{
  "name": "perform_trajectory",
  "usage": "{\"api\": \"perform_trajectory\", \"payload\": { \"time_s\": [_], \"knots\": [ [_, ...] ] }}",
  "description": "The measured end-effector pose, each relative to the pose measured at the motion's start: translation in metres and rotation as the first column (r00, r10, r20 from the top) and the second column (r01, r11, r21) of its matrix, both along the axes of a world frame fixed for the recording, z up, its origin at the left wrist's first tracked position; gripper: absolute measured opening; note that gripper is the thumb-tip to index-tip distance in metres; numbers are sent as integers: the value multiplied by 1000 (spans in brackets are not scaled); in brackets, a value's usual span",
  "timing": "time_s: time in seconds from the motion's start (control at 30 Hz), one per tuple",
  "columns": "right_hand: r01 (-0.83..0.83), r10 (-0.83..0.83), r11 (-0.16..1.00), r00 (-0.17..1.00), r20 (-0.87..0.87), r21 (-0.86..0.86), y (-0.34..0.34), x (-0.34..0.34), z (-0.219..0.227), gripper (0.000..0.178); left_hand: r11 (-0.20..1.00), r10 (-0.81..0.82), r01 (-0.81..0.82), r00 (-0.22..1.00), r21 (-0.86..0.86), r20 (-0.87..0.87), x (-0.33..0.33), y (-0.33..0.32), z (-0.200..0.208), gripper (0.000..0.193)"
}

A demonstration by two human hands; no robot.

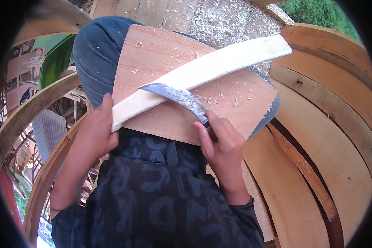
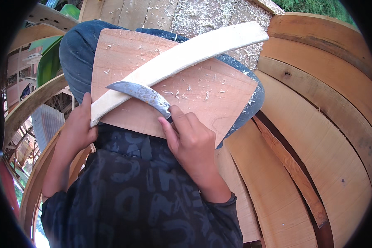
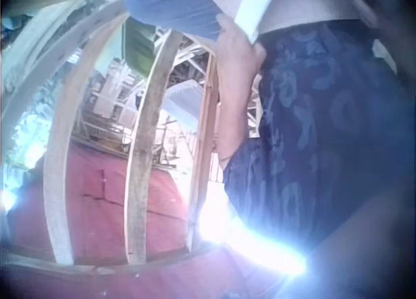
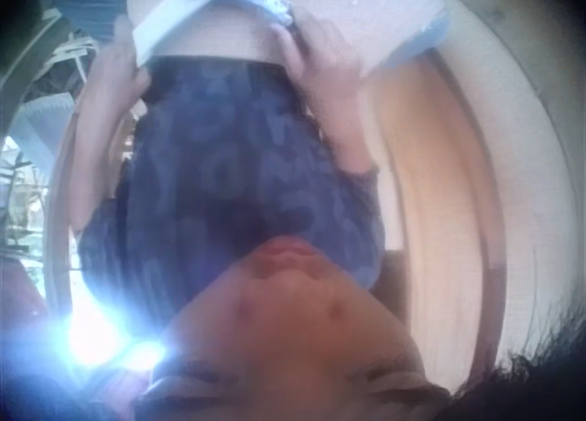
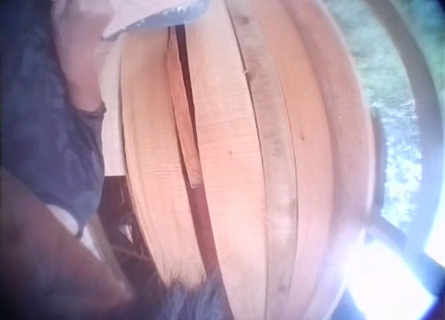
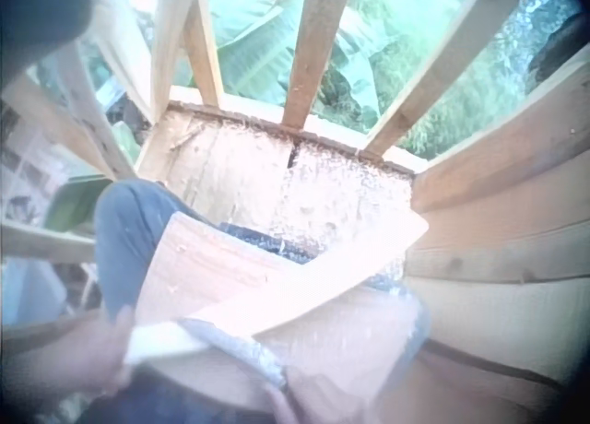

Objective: The person uses a curved knife to shave and shape a long, thin piece of light-colored wood. They hold the wood on their lap and repeatedly scrape the blade along its length to remove thin shavings, refining the surface.

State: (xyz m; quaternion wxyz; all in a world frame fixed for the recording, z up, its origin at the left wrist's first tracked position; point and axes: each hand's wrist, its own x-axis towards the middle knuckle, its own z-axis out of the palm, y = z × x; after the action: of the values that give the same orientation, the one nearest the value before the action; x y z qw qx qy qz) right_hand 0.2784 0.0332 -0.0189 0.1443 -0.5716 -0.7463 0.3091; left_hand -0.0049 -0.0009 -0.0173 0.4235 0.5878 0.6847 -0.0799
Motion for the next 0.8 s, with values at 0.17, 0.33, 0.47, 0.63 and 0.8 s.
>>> {"api": "perform_trajectory", "payload": {
  "time_s": [0.17, 0.33, 0.47, 0.63, 0.8],
  "knots": [
    [297, -302, 951, 952, 51, 89, 21, 38, -16, 26, 1000, 16, -16, 1000, 9, -10, 1, -4, 1, 42],
    [11, -10, 999, 999, -38, 46, 8, 14, -8, 29, 1000, -3, 3, 1000, 20, 13, -1, -1, -2, 42],
    [67, -66, 998, 996, -68, 12, 10, 19, -11, 31, 1000, 21, -21, 1000, 13, 9, 0, 0, -1, 41],
    [100, -103, 994, 987, -121, -32, -7, 1, -14, 29, 1000, -7, 7, 1000, 14, 7, 0, 2, -2, 39],
    [134, -131, 991, 983, -130, 21, -2, 8, -22, 30, 1000, -6, 6, 1000, 24, 2, 0, -1, -2, 37]
  ]
}}
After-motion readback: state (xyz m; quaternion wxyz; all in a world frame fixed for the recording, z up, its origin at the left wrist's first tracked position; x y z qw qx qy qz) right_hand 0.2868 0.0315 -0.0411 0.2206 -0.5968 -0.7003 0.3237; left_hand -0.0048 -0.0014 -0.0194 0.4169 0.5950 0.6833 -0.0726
